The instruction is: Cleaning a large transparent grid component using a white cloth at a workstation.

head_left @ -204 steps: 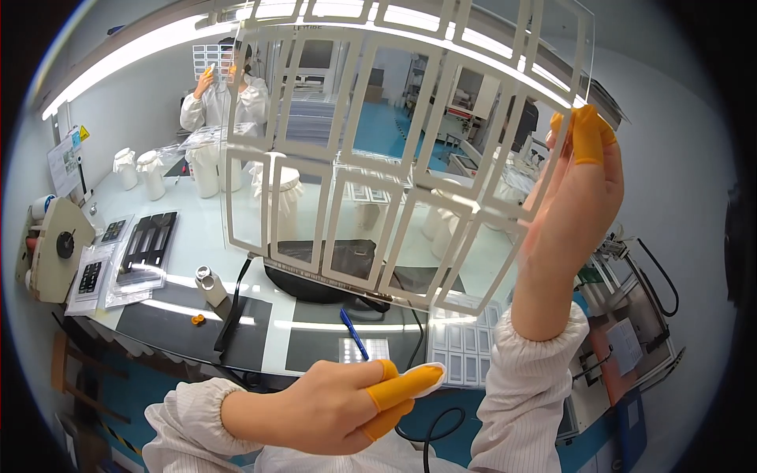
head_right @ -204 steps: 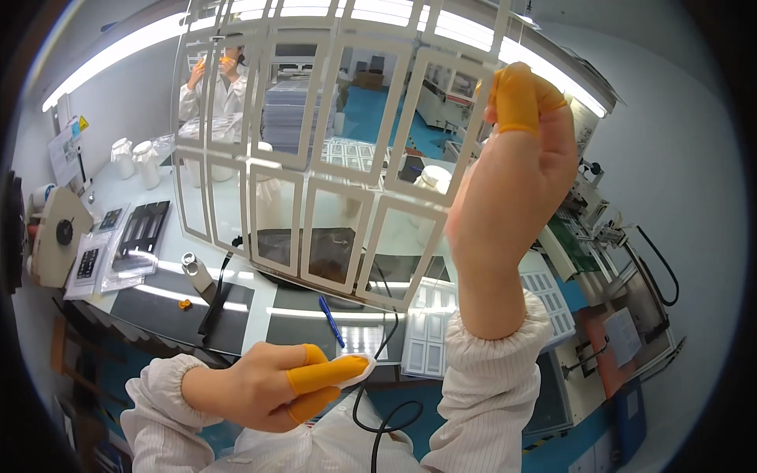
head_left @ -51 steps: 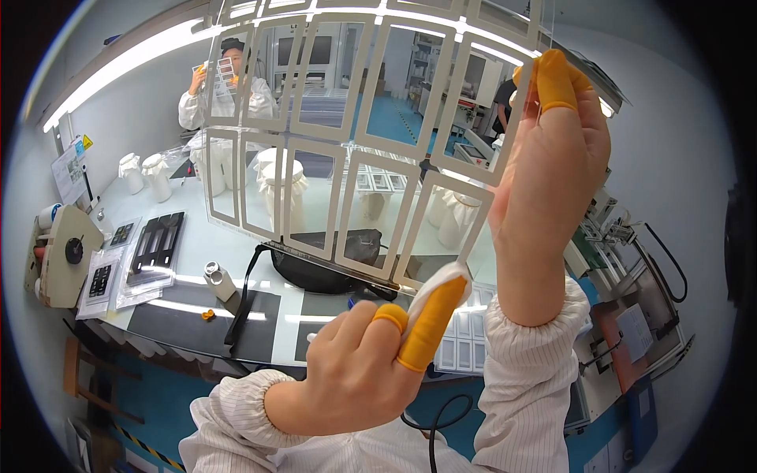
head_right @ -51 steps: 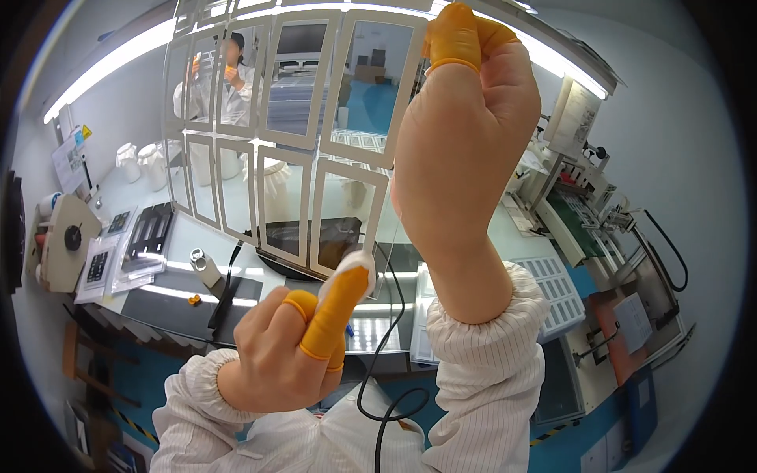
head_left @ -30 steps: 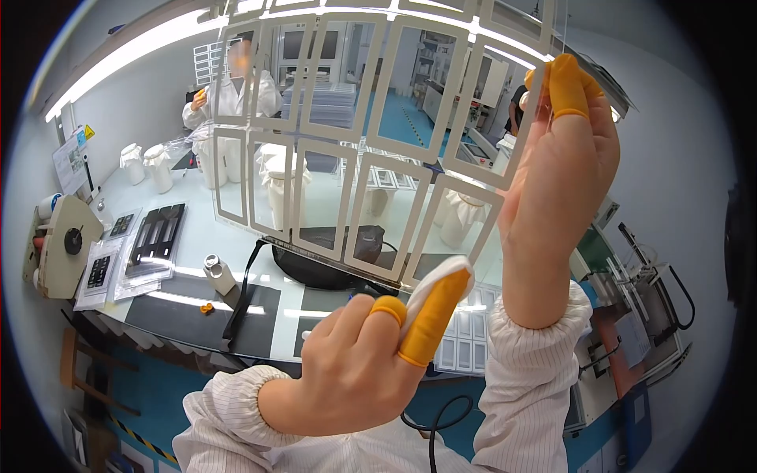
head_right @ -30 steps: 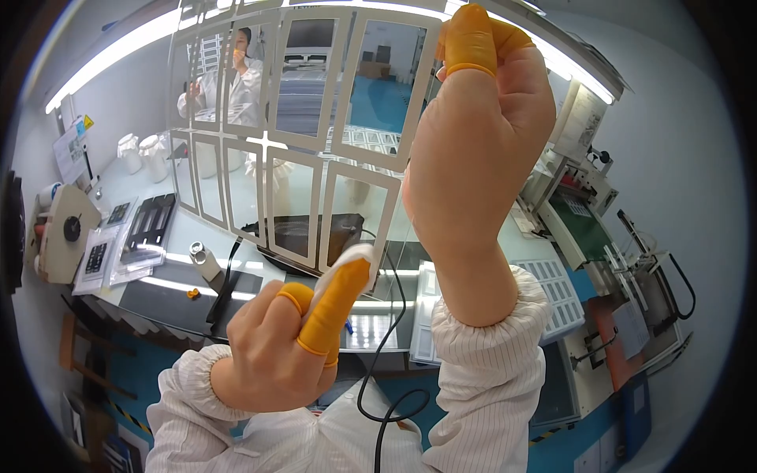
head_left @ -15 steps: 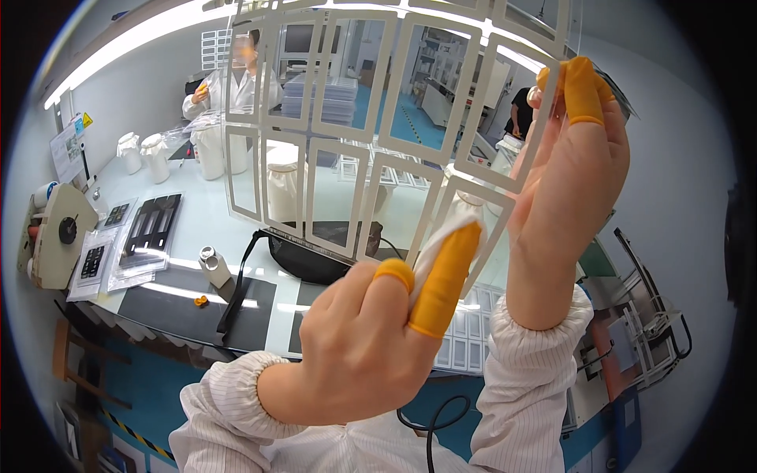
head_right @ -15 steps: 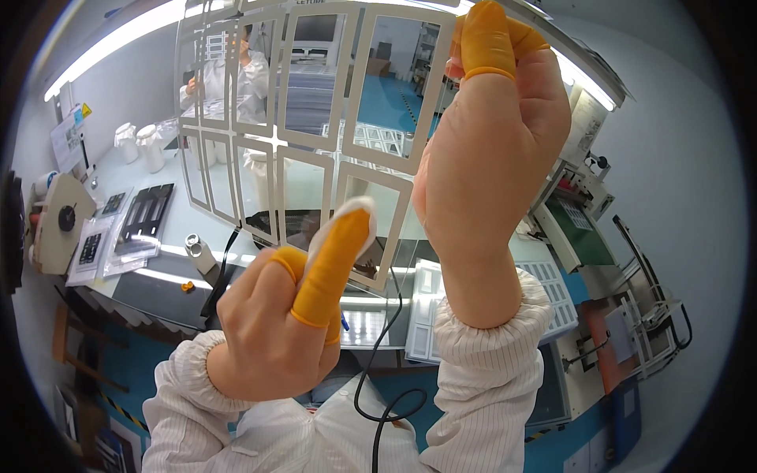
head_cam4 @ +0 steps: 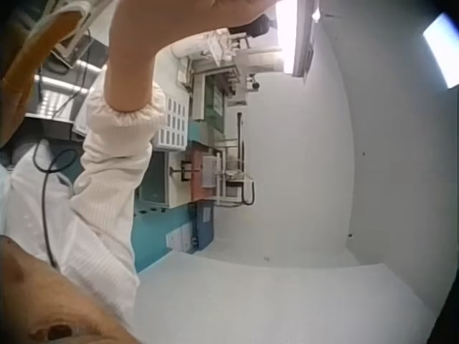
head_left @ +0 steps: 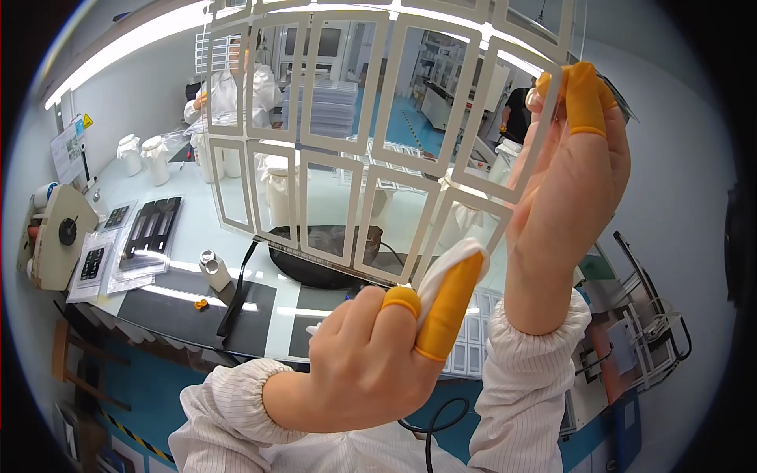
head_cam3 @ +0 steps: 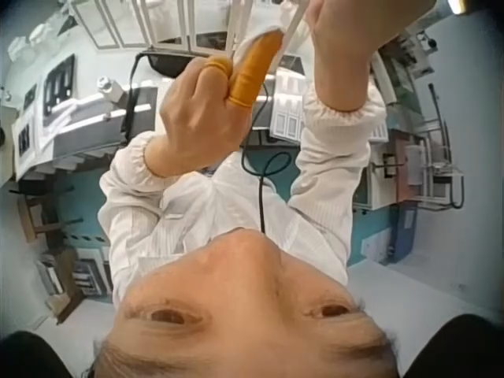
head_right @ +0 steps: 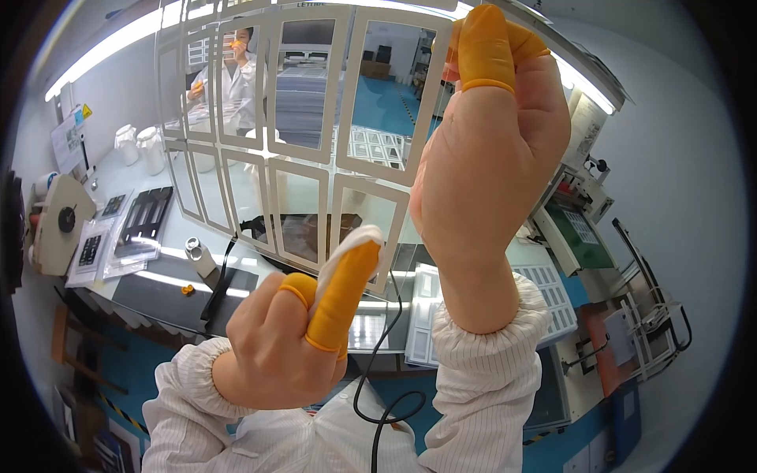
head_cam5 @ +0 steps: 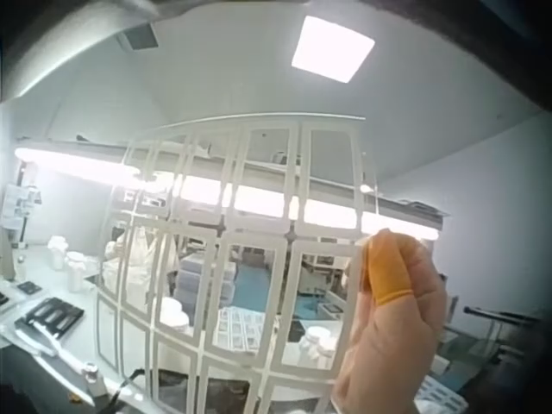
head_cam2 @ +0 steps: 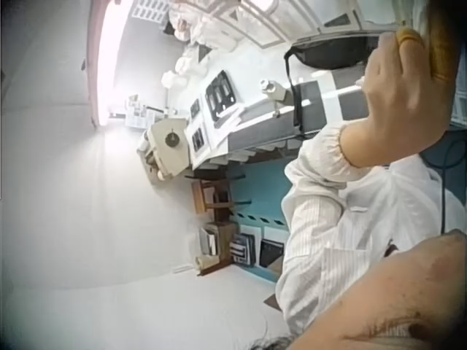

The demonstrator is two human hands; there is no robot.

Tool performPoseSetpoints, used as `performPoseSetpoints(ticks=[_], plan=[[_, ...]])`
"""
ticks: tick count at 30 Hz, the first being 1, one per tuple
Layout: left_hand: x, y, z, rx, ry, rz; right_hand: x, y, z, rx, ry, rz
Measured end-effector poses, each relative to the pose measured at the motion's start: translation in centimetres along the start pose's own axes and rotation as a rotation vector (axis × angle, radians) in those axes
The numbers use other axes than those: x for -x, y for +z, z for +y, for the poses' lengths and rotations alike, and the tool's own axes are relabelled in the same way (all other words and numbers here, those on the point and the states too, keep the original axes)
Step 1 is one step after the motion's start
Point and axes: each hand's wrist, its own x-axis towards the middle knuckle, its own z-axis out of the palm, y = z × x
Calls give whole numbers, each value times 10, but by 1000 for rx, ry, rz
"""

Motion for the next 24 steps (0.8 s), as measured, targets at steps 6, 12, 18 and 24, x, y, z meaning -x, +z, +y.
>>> performPoseSetpoints(ticks=[6, 12, 18, 24], plan=[[-11, -3, -3, -15, 8, 71, 1, 15, -15, -27, 48, 104], [-2, -5, 0, 30, -38, -6, -3, 2, -1, 14, -44, 22], [-7, -2, -4, -31, 24, 57, -3, 5, -5, -1, -15, 38], [-11, -6, -7, -15, 10, 33, -8, -2, 3, -130, -20, -93]])
